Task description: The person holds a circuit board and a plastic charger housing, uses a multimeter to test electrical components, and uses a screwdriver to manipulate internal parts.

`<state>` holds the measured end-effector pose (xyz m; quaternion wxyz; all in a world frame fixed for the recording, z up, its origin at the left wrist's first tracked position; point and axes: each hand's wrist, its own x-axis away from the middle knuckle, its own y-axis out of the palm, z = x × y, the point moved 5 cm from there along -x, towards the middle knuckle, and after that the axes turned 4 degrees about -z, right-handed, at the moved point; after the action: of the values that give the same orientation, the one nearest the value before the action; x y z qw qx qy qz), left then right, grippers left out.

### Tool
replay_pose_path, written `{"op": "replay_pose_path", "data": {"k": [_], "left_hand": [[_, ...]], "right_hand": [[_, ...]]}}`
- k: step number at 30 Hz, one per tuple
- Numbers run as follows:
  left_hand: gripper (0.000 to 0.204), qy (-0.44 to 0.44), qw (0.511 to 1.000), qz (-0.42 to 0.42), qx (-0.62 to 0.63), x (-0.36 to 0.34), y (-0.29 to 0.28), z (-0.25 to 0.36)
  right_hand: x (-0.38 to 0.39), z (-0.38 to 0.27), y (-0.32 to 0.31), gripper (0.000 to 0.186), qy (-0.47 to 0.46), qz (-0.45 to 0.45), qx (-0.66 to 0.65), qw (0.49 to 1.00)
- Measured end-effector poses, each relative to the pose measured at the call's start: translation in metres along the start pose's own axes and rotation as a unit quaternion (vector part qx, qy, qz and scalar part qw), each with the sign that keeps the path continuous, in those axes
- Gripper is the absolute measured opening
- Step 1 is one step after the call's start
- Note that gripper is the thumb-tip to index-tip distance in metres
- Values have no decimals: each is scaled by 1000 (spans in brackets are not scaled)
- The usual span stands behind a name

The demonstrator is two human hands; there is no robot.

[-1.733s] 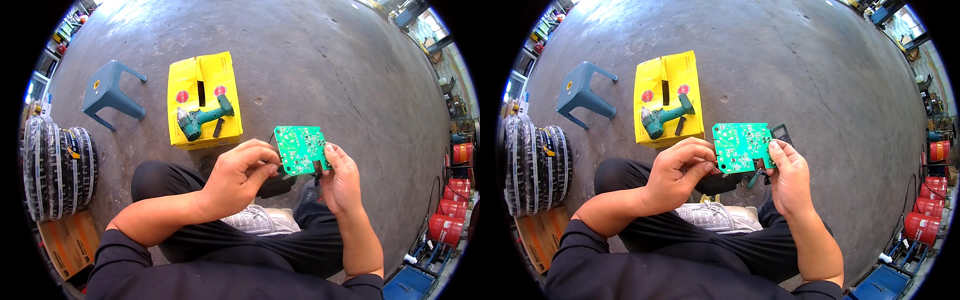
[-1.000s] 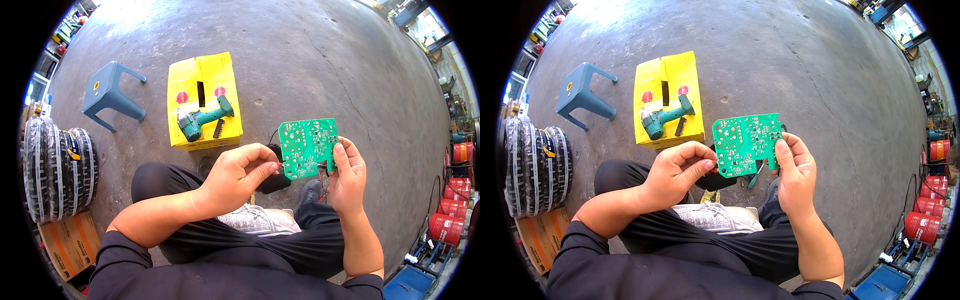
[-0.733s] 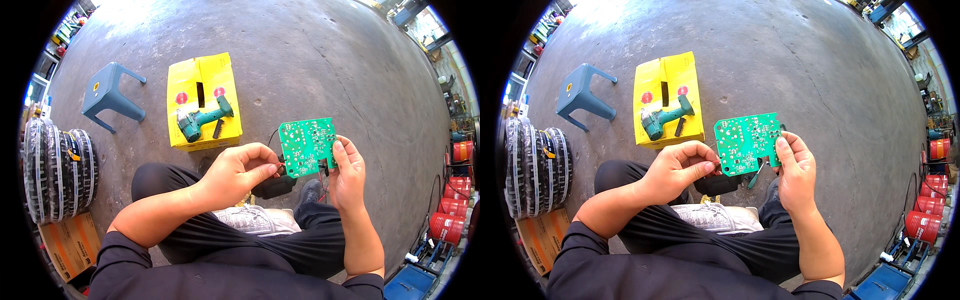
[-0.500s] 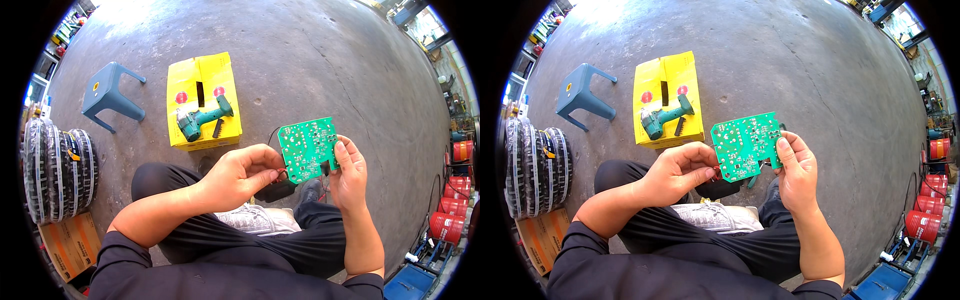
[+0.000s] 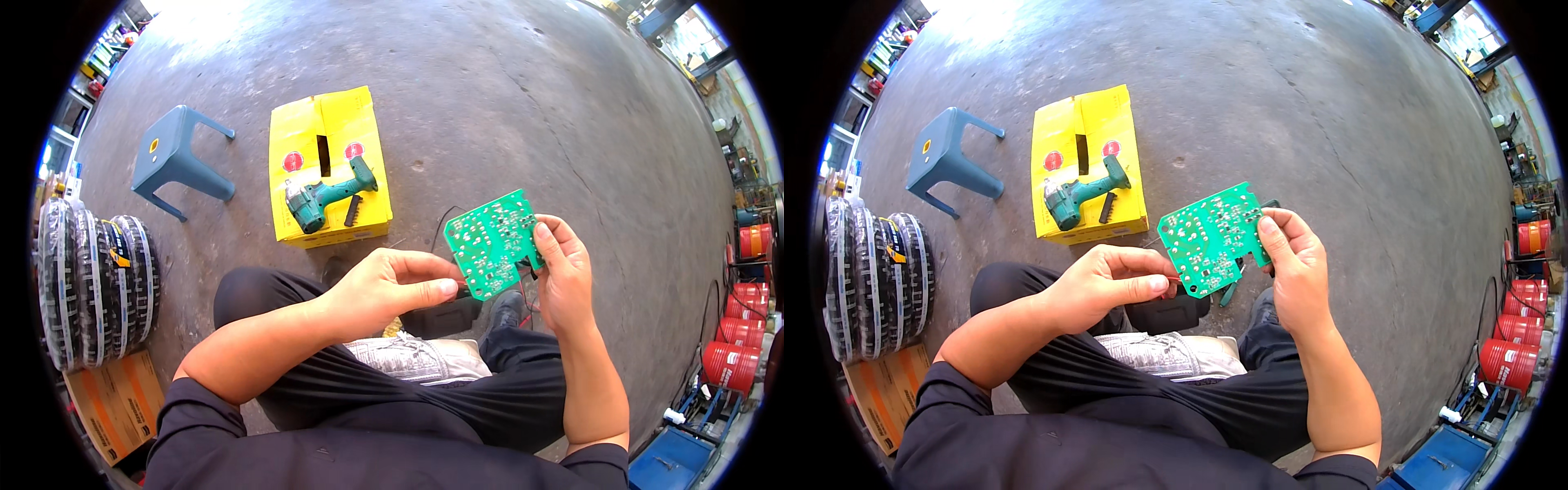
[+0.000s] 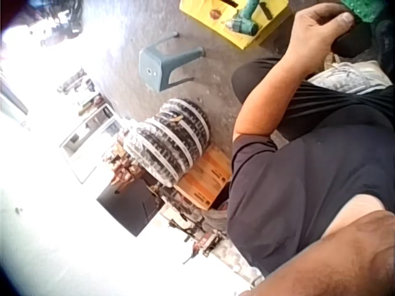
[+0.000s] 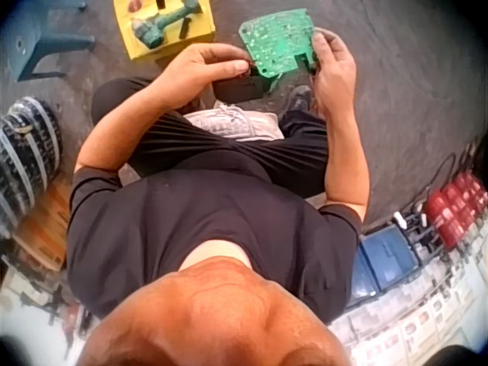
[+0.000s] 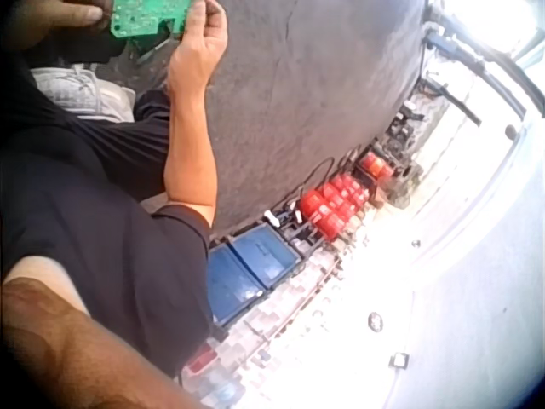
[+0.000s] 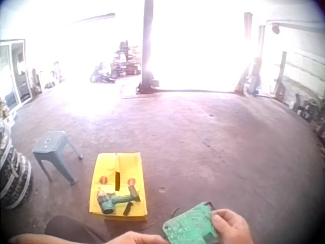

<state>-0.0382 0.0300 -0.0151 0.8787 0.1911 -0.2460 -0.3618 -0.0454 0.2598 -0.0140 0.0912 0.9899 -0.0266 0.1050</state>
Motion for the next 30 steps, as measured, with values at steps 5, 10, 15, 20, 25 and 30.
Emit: {"op": "replay_pose_path", "data": {"k": [5, 10, 15, 20, 25, 30], "left_hand": [[31, -59, 997, 41, -40, -4, -3, -17], [28, -34, 990, 121, 67, -3, -14, -14], [26, -12, 984, 164, 64, -2, -22, -10], [25, -23, 973, 227, 33, -7, -29, -14], [24, -26, 974, 223, 32, -16, -27, -16], [19, -44, 970, 228, 74, -30, -34, -29]], "right_hand": [[-8, 5, 3, 22, 37, -24, 74, 996], [-30, 41, -10, 29, 95, -49, 117, 987], [-45, 39, -75, 36, 12, 91, 252, 964], [-67, 100, -219, 35, 166, 101, 541, 819], [-23, 235, -317, 26, 476, 34, 599, 643], [33, 358, -339, 22, 587, -4, 545, 598]]}}
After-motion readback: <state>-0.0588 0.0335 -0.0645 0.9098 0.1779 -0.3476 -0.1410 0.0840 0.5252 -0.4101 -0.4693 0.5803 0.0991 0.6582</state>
